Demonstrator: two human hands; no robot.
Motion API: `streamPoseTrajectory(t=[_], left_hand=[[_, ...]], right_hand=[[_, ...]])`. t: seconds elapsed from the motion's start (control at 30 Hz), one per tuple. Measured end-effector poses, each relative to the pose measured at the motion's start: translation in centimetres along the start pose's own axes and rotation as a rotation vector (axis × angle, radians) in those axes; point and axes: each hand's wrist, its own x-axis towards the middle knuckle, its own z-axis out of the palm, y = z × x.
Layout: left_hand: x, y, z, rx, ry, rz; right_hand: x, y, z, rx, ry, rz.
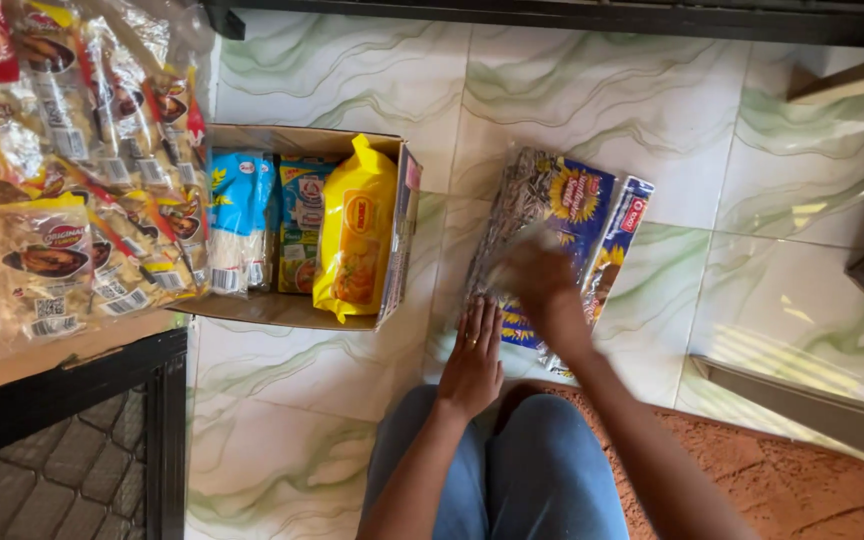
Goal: Organizing and cleaning snack packages on a shelf in a small store environment.
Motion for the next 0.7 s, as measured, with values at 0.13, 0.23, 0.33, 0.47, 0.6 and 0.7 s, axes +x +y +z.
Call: streamPoseTrajectory(t=[0.13, 0.23, 0.33, 0.47, 0.6, 0.7], left_hand=[[-2.2, -3.3, 7.5, -0.092, -0.221, -0.119], [-1.0, -1.3, 3.7, -0.139, -0.407, -0.201], [-0.1, 0.8, -1.3, 0.049, -0.376, -0.155], [1.8, 1.7, -3.7, 0.107, -0.062, -0.049], [1.6, 1.7, -3.5, 0.08, -0.153, -0.099], [1.4, 1.7, -3.2, 0.099, -0.147, -0.09]], right_hand=[[-2.5, -3.6, 5.3, 0.054, -0.351, -0.371], [-2.3, 0.7, 10.2, -0.006, -0.429, -0.418], [2.6, 4.6, 11.1, -0.154, -0.345, -0.41], [11.5, 8.8, 9.0, -0.272, -0.202, -0.362], [15.0, 14.1, 7.6, -0.158, -0.171, -0.27], [15.3, 19.9, 6.0, -0.214, 0.031, -0.217]])
